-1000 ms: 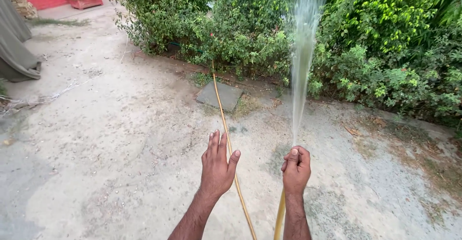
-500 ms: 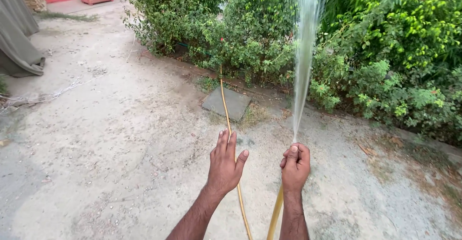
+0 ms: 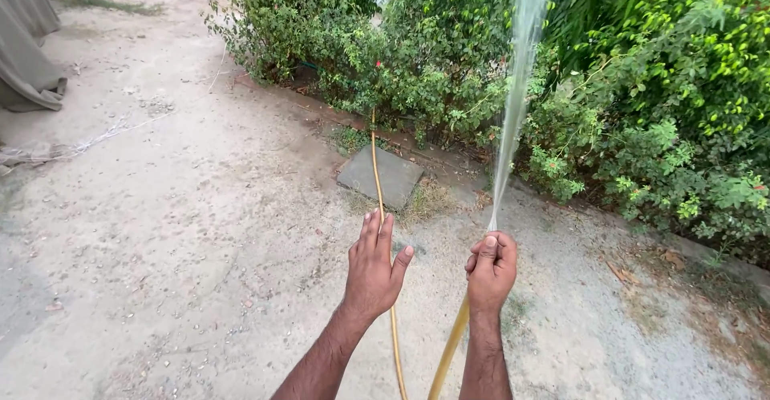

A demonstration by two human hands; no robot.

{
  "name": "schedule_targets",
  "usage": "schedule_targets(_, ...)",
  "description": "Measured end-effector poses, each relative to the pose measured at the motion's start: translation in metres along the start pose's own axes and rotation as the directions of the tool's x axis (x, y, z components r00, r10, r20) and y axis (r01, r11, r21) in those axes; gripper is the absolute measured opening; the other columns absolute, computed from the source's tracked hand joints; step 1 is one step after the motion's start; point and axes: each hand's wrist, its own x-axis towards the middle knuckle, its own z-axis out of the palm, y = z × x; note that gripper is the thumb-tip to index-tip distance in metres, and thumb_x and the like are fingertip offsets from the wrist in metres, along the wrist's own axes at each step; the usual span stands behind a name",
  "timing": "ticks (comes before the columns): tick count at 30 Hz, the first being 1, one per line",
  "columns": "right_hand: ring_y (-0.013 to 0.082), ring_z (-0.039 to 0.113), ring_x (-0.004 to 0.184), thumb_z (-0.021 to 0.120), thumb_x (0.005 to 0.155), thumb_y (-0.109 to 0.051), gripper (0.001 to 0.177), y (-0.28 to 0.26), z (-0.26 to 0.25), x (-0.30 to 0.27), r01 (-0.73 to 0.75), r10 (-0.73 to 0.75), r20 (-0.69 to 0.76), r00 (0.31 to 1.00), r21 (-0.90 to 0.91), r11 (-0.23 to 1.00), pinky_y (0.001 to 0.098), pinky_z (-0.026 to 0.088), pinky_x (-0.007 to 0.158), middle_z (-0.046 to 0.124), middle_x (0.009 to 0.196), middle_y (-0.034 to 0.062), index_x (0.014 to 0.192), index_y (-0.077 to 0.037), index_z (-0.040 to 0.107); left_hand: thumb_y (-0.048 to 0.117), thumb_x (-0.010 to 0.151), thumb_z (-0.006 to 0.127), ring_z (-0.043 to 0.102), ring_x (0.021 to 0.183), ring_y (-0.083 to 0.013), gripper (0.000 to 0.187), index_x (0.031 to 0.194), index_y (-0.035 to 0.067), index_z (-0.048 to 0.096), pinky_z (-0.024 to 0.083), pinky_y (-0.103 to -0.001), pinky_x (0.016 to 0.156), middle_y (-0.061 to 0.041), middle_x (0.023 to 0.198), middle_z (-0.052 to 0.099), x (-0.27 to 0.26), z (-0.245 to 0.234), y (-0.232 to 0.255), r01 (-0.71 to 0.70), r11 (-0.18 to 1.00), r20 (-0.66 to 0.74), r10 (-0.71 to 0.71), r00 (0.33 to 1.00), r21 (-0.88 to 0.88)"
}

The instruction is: Watering bushes and plants in a backyard using a garden hose.

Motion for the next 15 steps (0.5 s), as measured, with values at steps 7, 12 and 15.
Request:
schedule_targets(7, 0.0059, 0.05, 0.055, 0.051, 0.111, -0.021, 0.013, 0.033, 0.046, 0.027, 0.01, -0.01, -0.009, 1.0, -0.048, 0.999, 0.0216, 0.039, 0.043, 0.058, 0.081, 0.0007, 0.111, -0.008, 0.055, 0.054, 0.106, 0.039, 0.015, 0.158, -0.0383, 0.075, 0.16, 0.003, 0.024, 0.019, -0.057, 0.121, -0.024, 0.168, 0.018, 0.057, 0.009, -0.047, -0.026, 0.999, 0.022, 0.027, 0.999, -0.021)
schedule_targets(12, 0.0063, 0.05, 0.056, 0.051, 0.11, -0.021, 0.015, 0.056, 0.091, 0.051, -0.017, 0.014, -0.032, 0.999, -0.086, 0.996, 0.0224, 0.041, 0.046, 0.059, 0.08, 0.0012, 0.113, -0.008, 0.056, 0.053, 0.107, 0.039, 0.014, 0.157, -0.0377, 0.074, 0.16, 0.005, 0.024, 0.018, -0.057, 0.121, -0.023, 0.168, 0.018, 0.108, 0.006, -0.077, -0.034, 0.999, 0.108, 0.038, 0.993, -0.04)
schedule_targets(15, 0.0063, 0.051, 0.057, 0.051, 0.11, -0.021, 0.014, 0.068, 0.127, 0.065, 0.032, -0.034, -0.045, 0.998, -0.024, 0.999, 0.0222, 0.042, 0.047, 0.059, 0.082, 0.0007, 0.113, -0.008, 0.056, 0.053, 0.107, 0.039, 0.015, 0.157, -0.0375, 0.074, 0.16, 0.005, 0.025, 0.019, -0.056, 0.121, -0.023, 0.168, 0.019, 0.136, 0.0, -0.107, -0.079, 0.996, 0.114, 0.083, 0.99, -0.043)
